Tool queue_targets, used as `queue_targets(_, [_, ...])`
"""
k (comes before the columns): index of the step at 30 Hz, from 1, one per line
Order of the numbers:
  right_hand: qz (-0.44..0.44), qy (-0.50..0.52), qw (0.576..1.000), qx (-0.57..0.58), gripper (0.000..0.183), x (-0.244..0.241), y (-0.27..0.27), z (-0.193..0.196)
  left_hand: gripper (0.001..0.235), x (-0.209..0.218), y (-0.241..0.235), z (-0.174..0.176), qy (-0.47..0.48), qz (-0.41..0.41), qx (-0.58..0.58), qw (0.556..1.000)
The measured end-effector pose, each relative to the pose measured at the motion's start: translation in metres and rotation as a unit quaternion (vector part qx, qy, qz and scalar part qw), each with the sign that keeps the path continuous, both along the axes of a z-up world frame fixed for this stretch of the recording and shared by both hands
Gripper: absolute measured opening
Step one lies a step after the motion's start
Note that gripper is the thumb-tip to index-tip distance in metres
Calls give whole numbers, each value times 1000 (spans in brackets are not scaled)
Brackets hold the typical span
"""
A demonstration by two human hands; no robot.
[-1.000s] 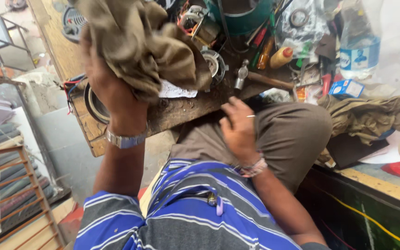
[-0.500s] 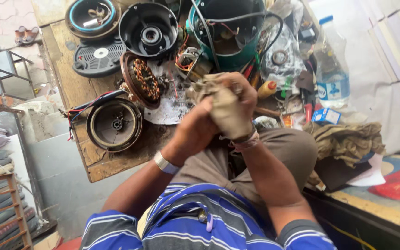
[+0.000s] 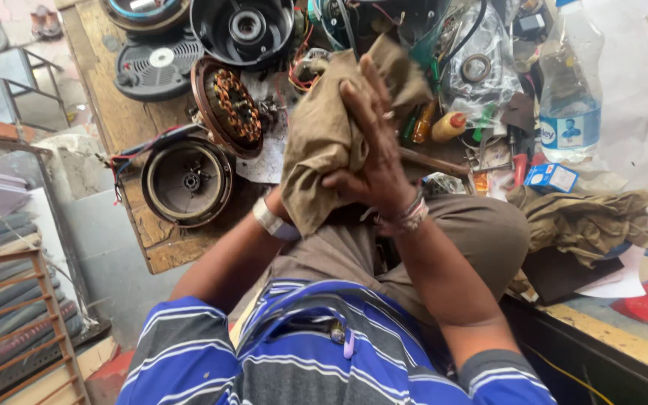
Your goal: The person cleans a small electric motor component with a cloth, then uses a screwdriver and pliers to adjust internal parts. The person continues to wipe and manipulate the motor housing and rotor assembly on a cluttered workbench.
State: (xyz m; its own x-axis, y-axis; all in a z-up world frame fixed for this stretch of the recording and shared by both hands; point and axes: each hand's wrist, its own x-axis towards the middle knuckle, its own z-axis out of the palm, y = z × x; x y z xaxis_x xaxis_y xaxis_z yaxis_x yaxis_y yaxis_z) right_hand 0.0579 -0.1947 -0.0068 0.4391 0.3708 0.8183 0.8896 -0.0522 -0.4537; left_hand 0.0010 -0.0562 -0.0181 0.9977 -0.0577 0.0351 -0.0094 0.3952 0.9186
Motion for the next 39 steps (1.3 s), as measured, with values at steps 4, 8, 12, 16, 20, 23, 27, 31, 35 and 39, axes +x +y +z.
queue_targets(4, [-58,31,994,-86,64,9,-15,21,35,-1,-2,3,54,-118,-57,990])
queue_targets(8, [-63,-32,992,-104,48,25,-37,4,37,6,3,17,69,-91,-82,990])
queue_targets(12, [-137,-43,985,-92,44,54,-65,-20,41,12,21,41,37,-17,-78,996])
queue_targets(16, [-36,285,934,214,26,59,-67,-17,51,10,33,45,-75,60,-44,994])
queue_targets(20, [-91,61,981,-158,55,12,-25,-7,52,18,-1,2,-27,-8,96,995])
queue_targets(23, [-28,12,962,-272,59,-19,0,3,43,20,2,-32,63,195,-255,945])
queue_targets(27, [-22,19,965,-260,61,-32,7,19,40,10,29,-37,29,195,-203,959])
queue_targets(31, [-28,34,978,-206,59,-36,7,29,30,-2,36,-8,54,164,-215,961])
queue_targets(35, [-33,60,984,-164,62,-26,7,35,35,-14,35,17,77,40,-202,976])
queue_targets(39, [-13,91,981,-172,59,-23,-6,43,24,-28,49,18,-216,25,294,931])
